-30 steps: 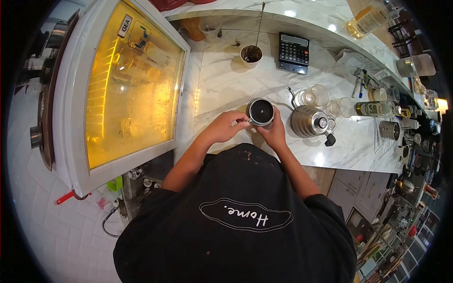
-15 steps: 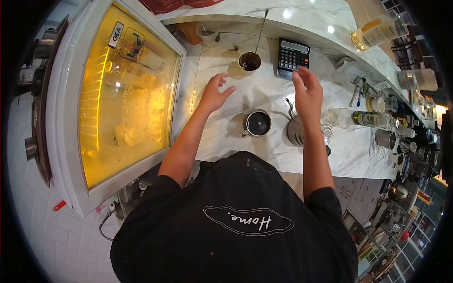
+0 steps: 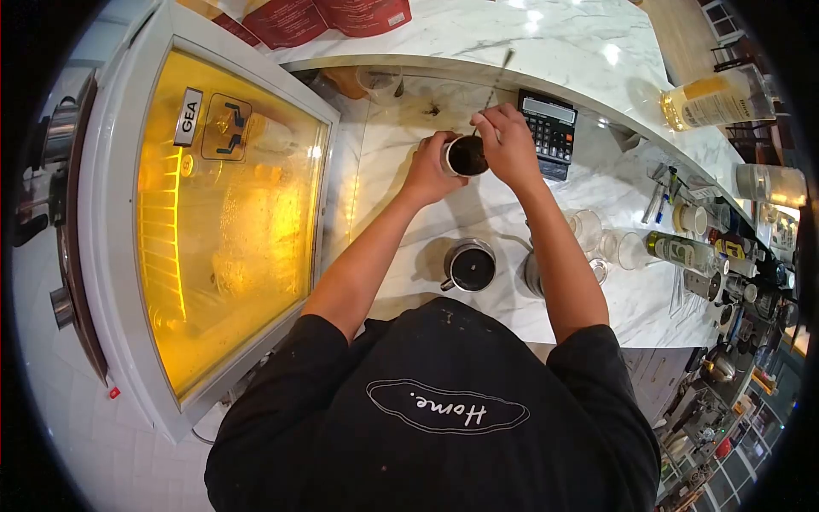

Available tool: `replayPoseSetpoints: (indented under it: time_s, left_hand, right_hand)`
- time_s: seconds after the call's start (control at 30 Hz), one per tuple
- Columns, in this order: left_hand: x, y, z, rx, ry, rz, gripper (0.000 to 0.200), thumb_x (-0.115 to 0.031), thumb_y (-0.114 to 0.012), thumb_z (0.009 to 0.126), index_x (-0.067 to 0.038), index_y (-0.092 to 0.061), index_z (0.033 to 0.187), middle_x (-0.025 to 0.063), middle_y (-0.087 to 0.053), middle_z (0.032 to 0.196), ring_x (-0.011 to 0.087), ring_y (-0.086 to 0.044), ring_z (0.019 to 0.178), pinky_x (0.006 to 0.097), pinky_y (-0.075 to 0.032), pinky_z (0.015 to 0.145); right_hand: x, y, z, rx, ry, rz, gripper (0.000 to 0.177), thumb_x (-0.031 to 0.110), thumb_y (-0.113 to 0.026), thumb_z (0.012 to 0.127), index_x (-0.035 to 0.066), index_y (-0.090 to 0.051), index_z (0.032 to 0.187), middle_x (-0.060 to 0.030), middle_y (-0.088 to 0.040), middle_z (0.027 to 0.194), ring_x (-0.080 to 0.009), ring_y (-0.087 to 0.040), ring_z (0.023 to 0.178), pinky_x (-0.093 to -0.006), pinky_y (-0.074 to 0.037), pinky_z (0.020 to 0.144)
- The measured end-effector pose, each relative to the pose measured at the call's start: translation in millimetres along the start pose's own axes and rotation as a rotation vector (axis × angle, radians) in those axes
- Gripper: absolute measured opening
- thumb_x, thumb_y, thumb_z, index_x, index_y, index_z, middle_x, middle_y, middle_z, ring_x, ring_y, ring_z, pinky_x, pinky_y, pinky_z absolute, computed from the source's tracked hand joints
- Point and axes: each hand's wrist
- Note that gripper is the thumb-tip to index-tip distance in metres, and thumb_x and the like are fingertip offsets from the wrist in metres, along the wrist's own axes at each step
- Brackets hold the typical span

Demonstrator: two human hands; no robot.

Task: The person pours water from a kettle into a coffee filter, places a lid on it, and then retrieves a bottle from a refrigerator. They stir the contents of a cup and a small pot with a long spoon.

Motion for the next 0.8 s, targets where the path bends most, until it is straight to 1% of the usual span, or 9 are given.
replayPoseSetpoints:
  time_s: [0.03,0.13,0.23,0.33,0.43,0.57,0.67,0.7,0.8]
  left_hand:
    - [-1,3,-6,-0.015,-0.023,-0.052,0.081,-0.015,-0.090,0.061,-0.008,-0.051,0.131,0.0160,-0.061,0.128,0.0347,-0.056,0.124,0.0432,-0.046,0.106]
    - [-14,16,-28,-0.028,-0.055,-0.316,0.079,-0.008,-0.090,0.060,-0.007,-0.048,0.127,0.0148,-0.061,0.126,0.0308,-0.060,0.119,0.0396,-0.049,0.103]
    - [-44,38,-60,-0.045,-0.119,-0.502,0.079,-0.003,-0.088,0.060,-0.007,-0.043,0.125,0.0134,-0.061,0.125,0.0264,-0.062,0.117,0.0365,-0.050,0.101]
    - [-80,58,-98,-0.031,-0.197,-0.611,0.082,0.000,-0.088,0.061,-0.008,-0.039,0.126,0.0136,-0.060,0.127,0.0241,-0.061,0.119,0.0368,-0.049,0.103]
    - [-104,64,-126,-0.015,-0.311,-0.656,0.088,-0.003,-0.091,0.061,-0.007,-0.039,0.132,0.0120,-0.059,0.128,0.0224,-0.062,0.119,0.0357,-0.050,0.102]
    - [-125,72,-152,-0.031,-0.392,-0.545,0.084,-0.006,-0.094,0.060,-0.007,-0.050,0.132,0.0075,-0.060,0.128,0.0205,-0.065,0.114,0.0328,-0.052,0.098]
    - [-131,84,-163,0.060,-0.514,-0.426,0.091,-0.002,-0.093,0.065,-0.006,-0.042,0.139,0.0134,-0.053,0.136,0.0235,-0.060,0.123,0.0371,-0.050,0.104]
    - [-133,82,-167,0.035,-0.555,-0.469,0.089,-0.002,-0.094,0.064,-0.006,-0.044,0.138,0.0143,-0.054,0.133,0.0241,-0.059,0.123,0.0375,-0.050,0.103]
    - [-137,83,-178,0.040,-0.594,-0.515,0.088,-0.003,-0.094,0.064,-0.006,-0.045,0.136,0.0151,-0.055,0.130,0.0258,-0.059,0.120,0.0377,-0.050,0.101]
  right_hand:
    - [3,6,-5,0.017,0.038,0.005,0.025,0.020,-0.060,0.101,-0.002,-0.071,0.095,-0.0161,-0.070,0.094,-0.0314,-0.066,0.087,-0.0388,-0.051,0.080]
    - [28,32,-32,0.084,-0.154,0.279,0.022,0.017,-0.061,0.101,0.000,-0.073,0.097,-0.0146,-0.073,0.090,-0.0279,-0.070,0.078,-0.0372,-0.053,0.072]
    - [64,58,-67,-0.022,-0.055,0.399,0.023,0.014,-0.057,0.103,-0.001,-0.072,0.095,-0.0109,-0.072,0.081,-0.0211,-0.067,0.069,-0.0332,-0.051,0.067]
    - [107,97,-102,-0.003,-0.075,0.346,0.024,0.010,-0.054,0.104,-0.004,-0.069,0.091,-0.0105,-0.072,0.083,-0.0217,-0.067,0.070,-0.0322,-0.051,0.070]
    - [128,107,-124,-0.126,0.227,0.518,0.025,0.009,-0.051,0.104,-0.004,-0.068,0.090,-0.0115,-0.072,0.083,-0.0237,-0.066,0.072,-0.0351,-0.051,0.077]
    - [150,118,-151,-0.234,0.337,0.532,0.023,0.010,-0.049,0.106,-0.002,-0.065,0.094,-0.0125,-0.071,0.080,-0.0245,-0.069,0.080,-0.0443,-0.050,0.088]
    - [158,123,-173,-0.229,0.364,0.436,0.029,0.020,-0.044,0.111,-0.001,-0.061,0.100,-0.0173,-0.072,0.085,-0.0251,-0.070,0.077,-0.0499,-0.047,0.098]
    - [160,125,-179,-0.216,0.352,0.427,0.028,0.020,-0.045,0.111,-0.001,-0.062,0.100,-0.0176,-0.072,0.086,-0.0249,-0.071,0.080,-0.0503,-0.047,0.100]
    - [168,123,-194,-0.275,0.338,0.478,0.024,0.012,-0.051,0.106,-0.003,-0.066,0.093,-0.0135,-0.071,0.079,-0.0256,-0.069,0.078,-0.0434,-0.051,0.086]
Point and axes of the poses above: each hand's wrist, its own z-axis towards the middle knuckle, its own y-axis out of the back of the hand, x = y × z
